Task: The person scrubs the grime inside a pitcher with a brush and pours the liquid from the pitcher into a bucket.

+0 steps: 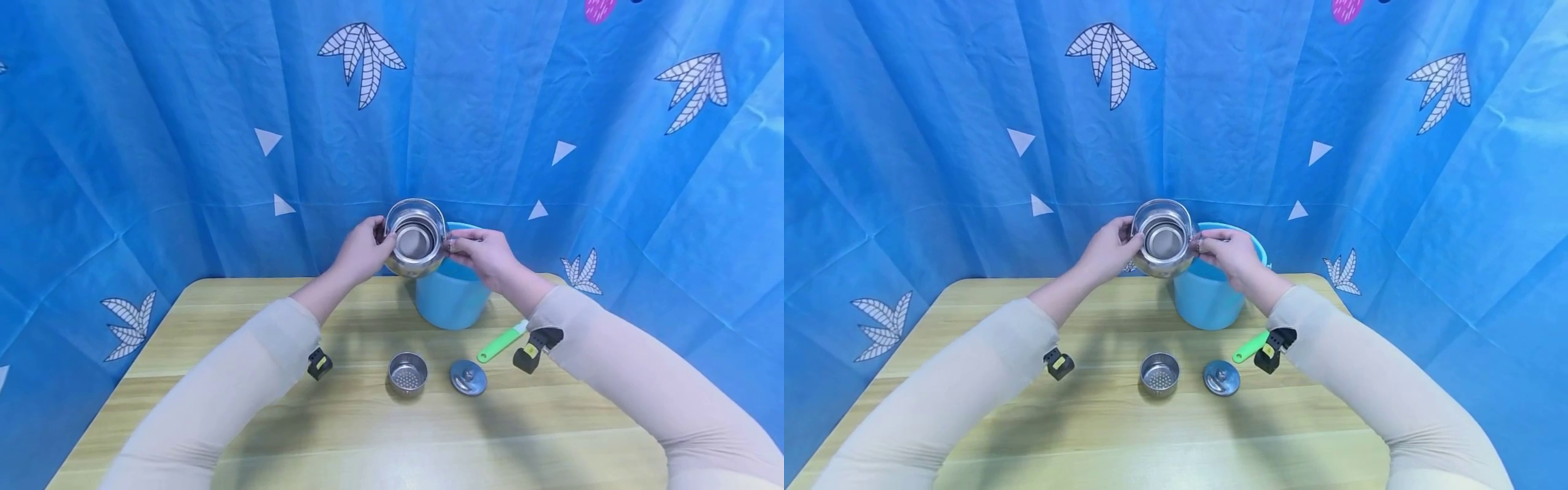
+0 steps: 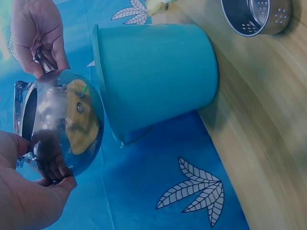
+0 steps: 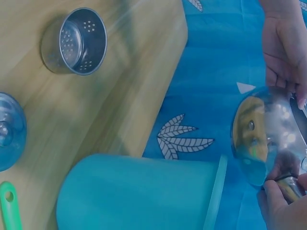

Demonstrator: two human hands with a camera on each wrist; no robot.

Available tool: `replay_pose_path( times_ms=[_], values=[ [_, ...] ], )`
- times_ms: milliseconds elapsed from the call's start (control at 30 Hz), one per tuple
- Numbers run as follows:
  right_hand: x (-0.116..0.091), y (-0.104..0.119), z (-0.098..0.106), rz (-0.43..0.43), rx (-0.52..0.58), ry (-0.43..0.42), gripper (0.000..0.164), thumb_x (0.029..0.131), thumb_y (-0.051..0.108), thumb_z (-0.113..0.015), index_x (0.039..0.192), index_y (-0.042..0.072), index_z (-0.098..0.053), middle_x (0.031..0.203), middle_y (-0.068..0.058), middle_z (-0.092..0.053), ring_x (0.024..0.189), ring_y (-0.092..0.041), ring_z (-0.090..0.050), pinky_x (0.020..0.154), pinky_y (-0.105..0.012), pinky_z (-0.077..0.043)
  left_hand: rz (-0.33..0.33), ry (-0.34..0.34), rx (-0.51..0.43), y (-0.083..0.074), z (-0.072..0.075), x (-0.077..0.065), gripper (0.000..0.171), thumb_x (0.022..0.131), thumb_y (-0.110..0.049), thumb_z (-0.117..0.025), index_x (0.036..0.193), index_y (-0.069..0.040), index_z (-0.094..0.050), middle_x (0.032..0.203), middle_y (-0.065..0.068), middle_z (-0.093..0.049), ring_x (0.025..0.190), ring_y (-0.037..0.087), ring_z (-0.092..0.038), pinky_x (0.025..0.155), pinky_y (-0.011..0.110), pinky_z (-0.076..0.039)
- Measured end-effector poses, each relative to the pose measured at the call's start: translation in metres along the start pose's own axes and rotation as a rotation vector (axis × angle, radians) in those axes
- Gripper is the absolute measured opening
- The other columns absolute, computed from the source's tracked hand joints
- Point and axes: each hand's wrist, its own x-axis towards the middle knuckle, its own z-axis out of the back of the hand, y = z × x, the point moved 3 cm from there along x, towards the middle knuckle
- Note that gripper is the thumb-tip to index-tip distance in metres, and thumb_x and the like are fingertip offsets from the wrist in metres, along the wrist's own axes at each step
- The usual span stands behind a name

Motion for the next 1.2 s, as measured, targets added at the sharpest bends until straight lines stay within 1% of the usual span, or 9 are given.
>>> replay_pose_path(
  times_ms=[100, 233, 333, 433, 633, 733, 833, 1000, 1200],
  values=[
    [0.0, 0.001, 0.004, 0.004, 0.0, -0.012, 0.039, 0.1, 0.001, -0.057, 0.137, -0.007, -0.055, 0.137, -0.02, -0.055, 0.121, -0.03, -0.06, 0.101, -0.036, -0.05, -0.008, -0.009, 0.013, -0.002, -0.003, 0.002, 0.056, 0.102, -0.025, -0.055, 0.148, 0.003, -0.041, 0.143, 0.017, -0.053, 0.131, 0.026, -0.051, 0.109, 0.037, -0.043],
    [0.001, 0.001, 0.009, 0.015, 0.006, -0.028, 0.039, 0.1, 0.003, -0.058, 0.138, -0.006, -0.055, 0.133, -0.018, -0.057, 0.112, -0.022, -0.064, 0.1, -0.035, -0.05, -0.016, -0.023, 0.04, -0.003, -0.008, 0.006, 0.058, 0.102, -0.026, -0.056, 0.149, 0.003, -0.04, 0.145, 0.017, -0.05, 0.133, 0.026, -0.049, 0.11, 0.037, -0.043],
    [0.002, 0.001, 0.013, 0.035, 0.022, -0.034, 0.039, 0.1, 0.002, -0.057, 0.139, -0.006, -0.054, 0.128, -0.015, -0.058, 0.105, -0.017, -0.065, 0.1, -0.035, -0.05, -0.029, -0.035, 0.065, -0.005, -0.01, 0.01, 0.058, 0.101, -0.027, -0.056, 0.15, 0.002, -0.04, 0.146, 0.018, -0.049, 0.134, 0.027, -0.048, 0.111, 0.037, -0.041],
    [0.002, 0.002, 0.016, 0.059, 0.02, -0.043, 0.04, 0.1, 0.002, -0.057, 0.139, -0.007, -0.053, 0.125, -0.014, -0.06, 0.102, -0.015, -0.066, 0.101, -0.036, -0.05, -0.037, -0.041, 0.086, -0.006, -0.012, 0.013, 0.059, 0.101, -0.029, -0.057, 0.15, 0.001, -0.04, 0.148, 0.018, -0.048, 0.136, 0.027, -0.046, 0.112, 0.037, -0.039],
    [0.004, -0.001, 0.024, 0.089, 0.001, -0.07, 0.039, 0.1, 0.005, -0.059, 0.137, -0.007, -0.055, 0.125, -0.014, -0.061, 0.106, -0.017, -0.066, 0.103, -0.036, -0.048, -0.044, -0.022, 0.074, -0.006, -0.019, 0.014, 0.06, 0.101, -0.028, -0.057, 0.151, -0.001, -0.038, 0.147, 0.016, -0.048, 0.135, 0.027, -0.048, 0.111, 0.038, -0.042],
    [0.005, -0.003, 0.027, 0.12, 0.013, -0.089, 0.039, 0.099, 0.005, -0.06, 0.137, -0.007, -0.056, 0.119, -0.009, -0.064, 0.104, -0.014, -0.067, 0.102, -0.035, -0.048, -0.06, -0.016, 0.072, -0.006, -0.022, 0.016, 0.061, 0.101, -0.027, -0.058, 0.152, -0.001, -0.037, 0.148, 0.016, -0.046, 0.134, 0.026, -0.048, 0.11, 0.038, -0.043],
    [0.006, -0.004, 0.03, 0.154, 0.015, -0.109, 0.04, 0.098, 0.005, -0.062, 0.136, -0.007, -0.056, 0.114, -0.006, -0.066, 0.101, -0.012, -0.068, 0.1, -0.033, -0.05, -0.084, -0.026, 0.077, -0.008, -0.024, 0.017, 0.062, 0.1, -0.025, -0.059, 0.153, -0.001, -0.036, 0.149, 0.016, -0.046, 0.133, 0.026, -0.049, 0.109, 0.037, -0.043],
    [0.008, -0.007, 0.034, 0.201, -0.048, -0.141, 0.04, 0.097, 0.009, -0.065, 0.135, -0.004, -0.059, 0.116, -0.005, -0.067, 0.102, -0.011, -0.067, 0.097, -0.029, -0.051, -0.121, -0.041, 0.084, -0.009, -0.027, 0.02, 0.061, 0.099, -0.024, -0.06, 0.152, -0.001, -0.037, 0.147, 0.016, -0.048, 0.128, 0.026, -0.052, 0.107, 0.037, -0.045],
    [0.008, -0.011, 0.039, 0.257, -0.118, -0.173, 0.039, 0.095, 0.012, -0.069, 0.132, 0.001, -0.064, 0.122, -0.008, -0.066, 0.108, -0.014, -0.064, 0.096, -0.028, -0.053, -0.125, -0.038, 0.075, -0.006, -0.033, 0.023, 0.062, 0.099, -0.022, -0.061, 0.152, -0.002, -0.037, 0.148, 0.014, -0.047, 0.127, 0.025, -0.053, 0.107, 0.035, -0.044]
  ],
)
